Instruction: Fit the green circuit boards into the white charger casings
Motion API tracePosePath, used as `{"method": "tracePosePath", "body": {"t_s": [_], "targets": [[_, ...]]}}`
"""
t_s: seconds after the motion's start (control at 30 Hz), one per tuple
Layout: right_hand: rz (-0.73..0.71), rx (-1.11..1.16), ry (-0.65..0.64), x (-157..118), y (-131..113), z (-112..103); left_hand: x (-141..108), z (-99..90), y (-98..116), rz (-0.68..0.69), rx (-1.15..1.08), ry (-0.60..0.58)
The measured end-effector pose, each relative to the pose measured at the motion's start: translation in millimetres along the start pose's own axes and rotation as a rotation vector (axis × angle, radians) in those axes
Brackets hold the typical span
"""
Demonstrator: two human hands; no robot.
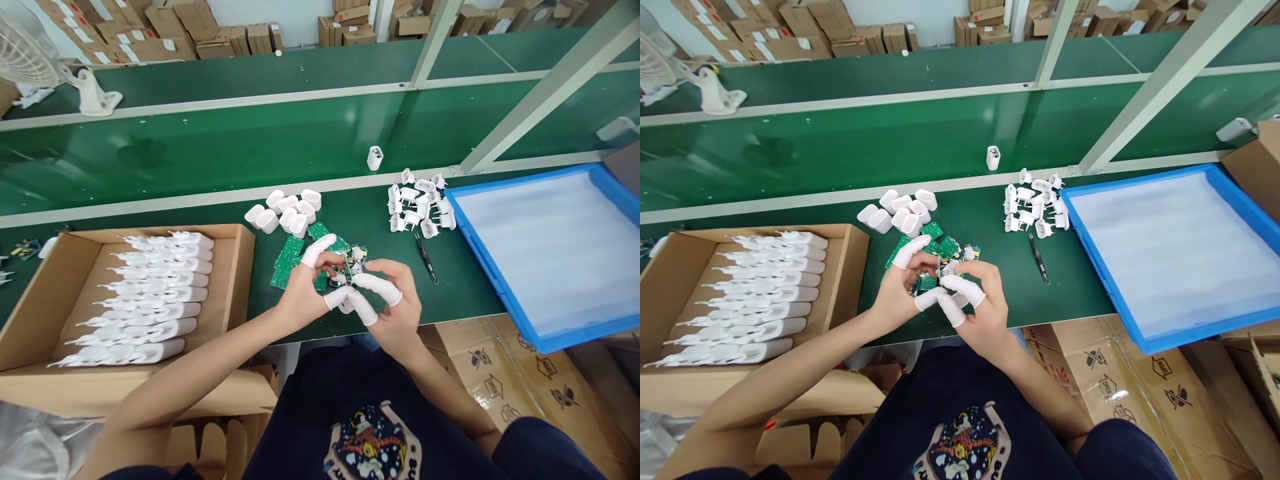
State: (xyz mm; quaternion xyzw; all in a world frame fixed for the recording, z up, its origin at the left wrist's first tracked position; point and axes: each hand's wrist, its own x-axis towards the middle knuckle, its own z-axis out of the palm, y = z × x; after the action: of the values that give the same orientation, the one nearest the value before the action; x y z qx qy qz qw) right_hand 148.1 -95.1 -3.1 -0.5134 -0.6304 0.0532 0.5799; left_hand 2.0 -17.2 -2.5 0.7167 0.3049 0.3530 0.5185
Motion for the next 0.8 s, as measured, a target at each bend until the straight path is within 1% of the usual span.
{"method": "tracePosePath", "body": {"t_s": [0.1, 0.13, 0.2, 0.27, 0.33, 0.43, 0.5, 0.57, 0.63, 0.73, 0.8], "targets": [[0.166, 0.12, -0.031, 0.3, 5.7, -5.3, 0.0, -0.5, -1.7, -0.019, -0.021, -0.016], [0.217, 0.153, -0.069, 1.5, 7.9, -7.6, 0.0, -0.8, -2.7, -0.024, -0.023, -0.024], [0.277, 0.185, -0.188, 5.4, 12.0, -12.3, -0.4, -1.2, -5.0, -0.025, -0.004, -0.049], [0.292, 0.186, -0.298, 9.8, 15.1, -16.5, -1.4, -1.2, -6.9, -0.015, 0.038, -0.081], [0.29, 0.172, -0.361, 13.0, 17.1, -19.3, -2.6, -0.4, -7.4, -0.009, 0.082, -0.11], [0.278, 0.159, -0.387, 14.4, 19.9, -21.8, -2.7, 1.1, -4.7, -0.018, 0.126, -0.139], [0.294, 0.164, -0.378, 13.7, 23.1, -23.7, -0.5, 0.7, -1.7, -0.031, 0.147, -0.173], [0.34, 0.187, -0.353, 12.3, 27.8, -26.9, 3.2, -1.6, 0.1, -0.047, 0.199, -0.25], [0.398, 0.24, -0.328, 10.3, 33.9, -31.6, 6.3, -5.0, -1.0, -0.033, 0.311, -0.388], [0.478, 0.332, -0.305, 6.5, 43.1, -39.7, 5.7, -8.2, -8.0, 0.052, 0.518, -0.617], [0.529, 0.388, -0.297, 3.3, 47.7, -43.7, 2.1, -7.5, -14.2, 0.115, 0.62, -0.697]]}}
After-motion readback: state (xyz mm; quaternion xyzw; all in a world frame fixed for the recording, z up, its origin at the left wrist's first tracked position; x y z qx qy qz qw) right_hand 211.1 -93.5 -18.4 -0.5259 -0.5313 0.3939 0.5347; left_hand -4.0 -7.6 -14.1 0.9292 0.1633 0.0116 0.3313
